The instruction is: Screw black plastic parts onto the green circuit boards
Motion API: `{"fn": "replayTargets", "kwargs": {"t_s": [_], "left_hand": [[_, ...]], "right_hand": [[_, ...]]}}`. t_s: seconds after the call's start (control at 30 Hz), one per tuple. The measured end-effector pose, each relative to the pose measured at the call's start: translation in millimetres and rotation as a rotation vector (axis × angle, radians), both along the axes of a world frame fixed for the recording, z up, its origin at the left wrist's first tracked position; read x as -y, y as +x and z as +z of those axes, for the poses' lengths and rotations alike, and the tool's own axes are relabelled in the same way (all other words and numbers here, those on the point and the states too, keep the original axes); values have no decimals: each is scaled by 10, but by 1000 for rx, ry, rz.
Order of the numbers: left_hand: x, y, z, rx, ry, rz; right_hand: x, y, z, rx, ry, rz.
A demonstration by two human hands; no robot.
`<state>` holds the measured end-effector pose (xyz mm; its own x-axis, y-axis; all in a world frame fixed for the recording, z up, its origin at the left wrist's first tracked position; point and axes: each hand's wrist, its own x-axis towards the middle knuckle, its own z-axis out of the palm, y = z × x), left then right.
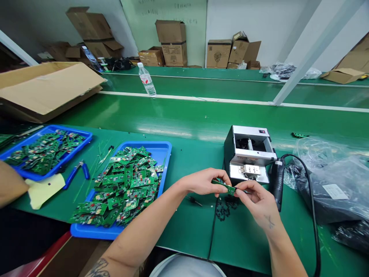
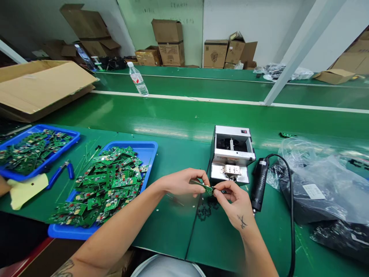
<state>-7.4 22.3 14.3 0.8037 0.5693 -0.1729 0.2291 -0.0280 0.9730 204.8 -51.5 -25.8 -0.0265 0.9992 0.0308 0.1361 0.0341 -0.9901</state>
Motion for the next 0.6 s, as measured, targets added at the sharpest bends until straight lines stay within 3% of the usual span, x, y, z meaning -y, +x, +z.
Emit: {"fn": "replayTargets", "kwargs": {"t_s": [0.6], "left_hand": [[6, 10, -17, -65, 80, -24]], "right_hand": [[17, 17, 26, -14, -25, 63]]}}
